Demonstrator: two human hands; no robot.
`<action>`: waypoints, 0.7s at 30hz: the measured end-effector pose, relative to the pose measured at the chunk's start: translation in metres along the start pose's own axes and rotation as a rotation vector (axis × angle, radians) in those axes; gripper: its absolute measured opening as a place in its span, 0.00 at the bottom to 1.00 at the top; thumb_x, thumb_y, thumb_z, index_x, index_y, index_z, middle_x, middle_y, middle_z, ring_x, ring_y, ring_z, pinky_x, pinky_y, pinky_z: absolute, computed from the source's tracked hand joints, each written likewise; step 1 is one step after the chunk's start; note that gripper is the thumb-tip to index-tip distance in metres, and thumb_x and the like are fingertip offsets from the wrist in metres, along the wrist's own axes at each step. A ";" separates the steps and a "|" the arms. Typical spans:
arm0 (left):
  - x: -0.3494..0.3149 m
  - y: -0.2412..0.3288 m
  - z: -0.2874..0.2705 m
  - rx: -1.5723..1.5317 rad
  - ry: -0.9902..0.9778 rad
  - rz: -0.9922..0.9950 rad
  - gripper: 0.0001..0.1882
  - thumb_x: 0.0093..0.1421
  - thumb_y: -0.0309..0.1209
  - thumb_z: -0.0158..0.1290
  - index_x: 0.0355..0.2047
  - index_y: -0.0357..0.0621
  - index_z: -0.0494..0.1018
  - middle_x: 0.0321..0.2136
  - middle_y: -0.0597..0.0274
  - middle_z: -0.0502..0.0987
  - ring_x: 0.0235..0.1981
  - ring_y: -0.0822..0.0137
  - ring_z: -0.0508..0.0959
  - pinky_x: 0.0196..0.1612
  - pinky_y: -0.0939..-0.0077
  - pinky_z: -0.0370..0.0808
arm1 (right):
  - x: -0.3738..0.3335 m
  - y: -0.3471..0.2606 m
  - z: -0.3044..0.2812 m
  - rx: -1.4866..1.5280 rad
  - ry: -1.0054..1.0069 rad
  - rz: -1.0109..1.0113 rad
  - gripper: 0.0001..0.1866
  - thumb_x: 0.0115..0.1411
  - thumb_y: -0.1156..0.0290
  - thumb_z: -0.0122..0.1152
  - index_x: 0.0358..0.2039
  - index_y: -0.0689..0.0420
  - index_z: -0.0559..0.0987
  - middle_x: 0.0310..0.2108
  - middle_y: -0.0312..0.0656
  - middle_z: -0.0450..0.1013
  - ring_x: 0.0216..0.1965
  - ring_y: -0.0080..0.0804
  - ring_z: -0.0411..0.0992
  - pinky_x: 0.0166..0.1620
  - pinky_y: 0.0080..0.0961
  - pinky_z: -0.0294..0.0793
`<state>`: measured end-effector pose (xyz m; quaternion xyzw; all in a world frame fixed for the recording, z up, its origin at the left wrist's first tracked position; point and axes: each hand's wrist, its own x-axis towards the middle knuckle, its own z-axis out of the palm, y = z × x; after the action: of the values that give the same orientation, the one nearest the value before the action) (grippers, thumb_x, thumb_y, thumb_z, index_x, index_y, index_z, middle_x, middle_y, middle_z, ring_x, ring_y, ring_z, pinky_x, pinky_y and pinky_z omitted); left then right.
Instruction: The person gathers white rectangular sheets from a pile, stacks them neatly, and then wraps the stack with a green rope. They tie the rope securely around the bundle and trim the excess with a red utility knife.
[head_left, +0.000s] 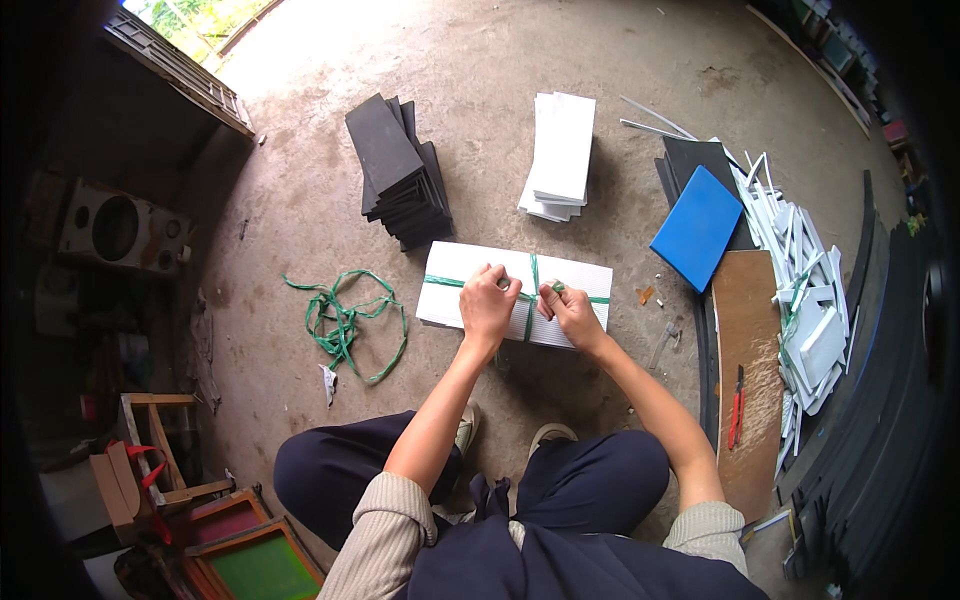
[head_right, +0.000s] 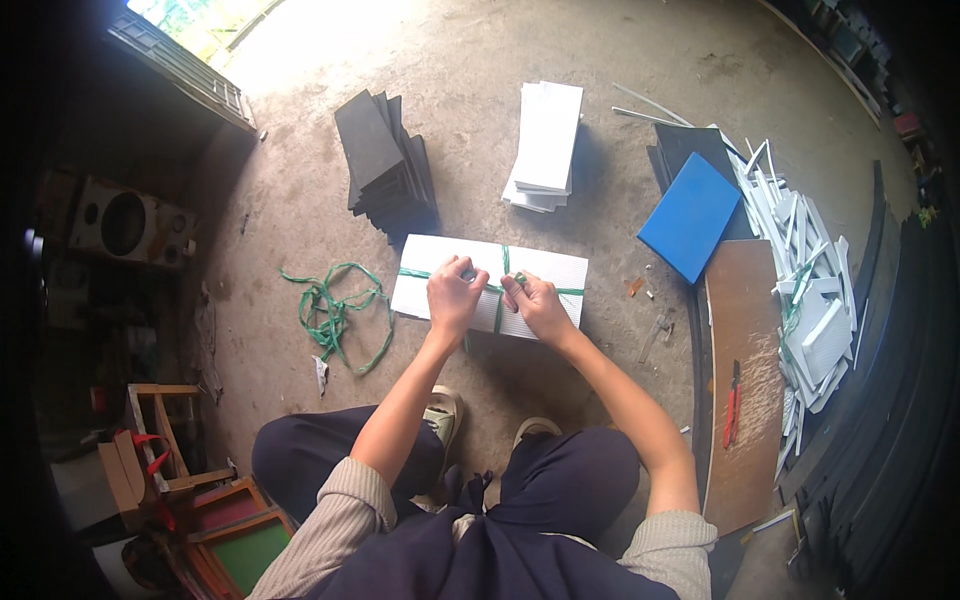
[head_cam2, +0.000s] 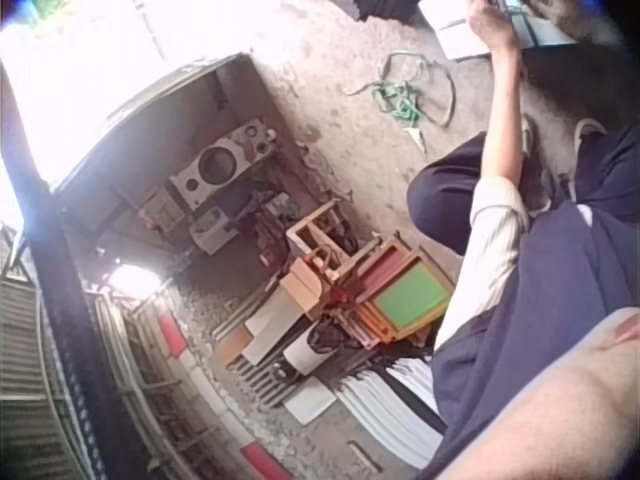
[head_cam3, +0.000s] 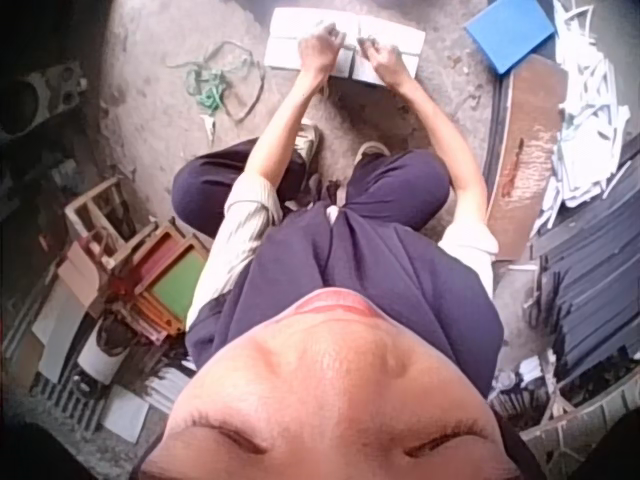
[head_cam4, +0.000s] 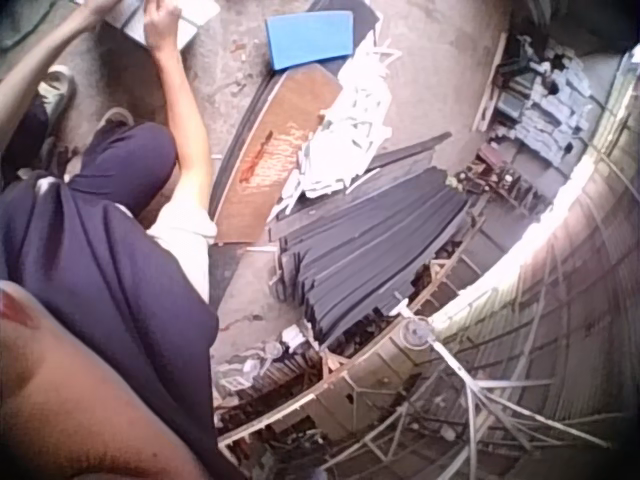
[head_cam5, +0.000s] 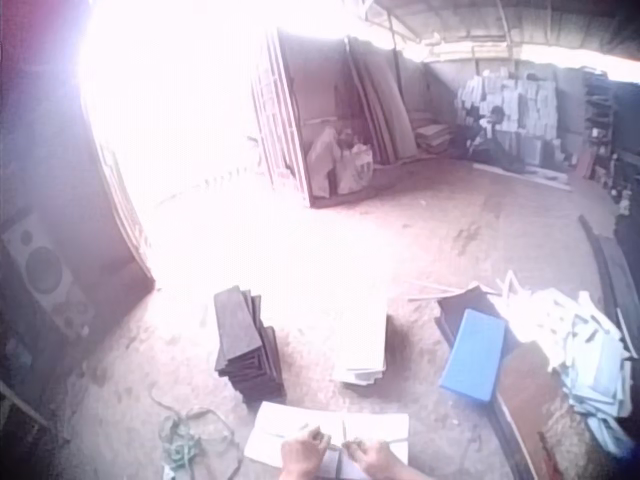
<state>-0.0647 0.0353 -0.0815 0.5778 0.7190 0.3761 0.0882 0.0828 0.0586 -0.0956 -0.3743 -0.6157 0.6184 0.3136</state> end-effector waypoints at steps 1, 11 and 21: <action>0.000 0.000 0.002 0.041 -0.076 -0.009 0.08 0.44 0.29 0.54 0.17 0.39 0.67 0.20 0.59 0.68 0.23 0.57 0.73 0.25 0.65 0.69 | -0.003 -0.007 0.003 -0.147 0.070 -0.058 0.21 0.61 0.60 0.45 0.19 0.63 0.69 0.11 0.37 0.63 0.14 0.23 0.56 0.20 0.25 0.58; 0.014 -0.027 0.007 0.156 -0.148 0.139 0.07 0.45 0.27 0.53 0.18 0.41 0.66 0.21 0.59 0.67 0.22 0.57 0.72 0.24 0.66 0.69 | -0.023 -0.014 -0.004 -0.620 0.077 0.004 0.19 0.57 0.63 0.48 0.15 0.63 0.69 0.12 0.51 0.64 0.16 0.48 0.66 0.21 0.35 0.62; 0.029 -0.040 0.012 -0.013 -0.132 0.121 0.06 0.44 0.24 0.52 0.16 0.40 0.64 0.20 0.58 0.67 0.21 0.56 0.71 0.23 0.65 0.67 | -0.012 -0.025 -0.002 -0.723 -0.017 0.136 0.21 0.58 0.61 0.47 0.14 0.63 0.67 0.13 0.50 0.65 0.18 0.49 0.66 0.24 0.38 0.64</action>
<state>-0.0978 0.0650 -0.1071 0.6432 0.6728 0.3465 0.1164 0.0889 0.0511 -0.0698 -0.4958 -0.7709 0.3834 0.1139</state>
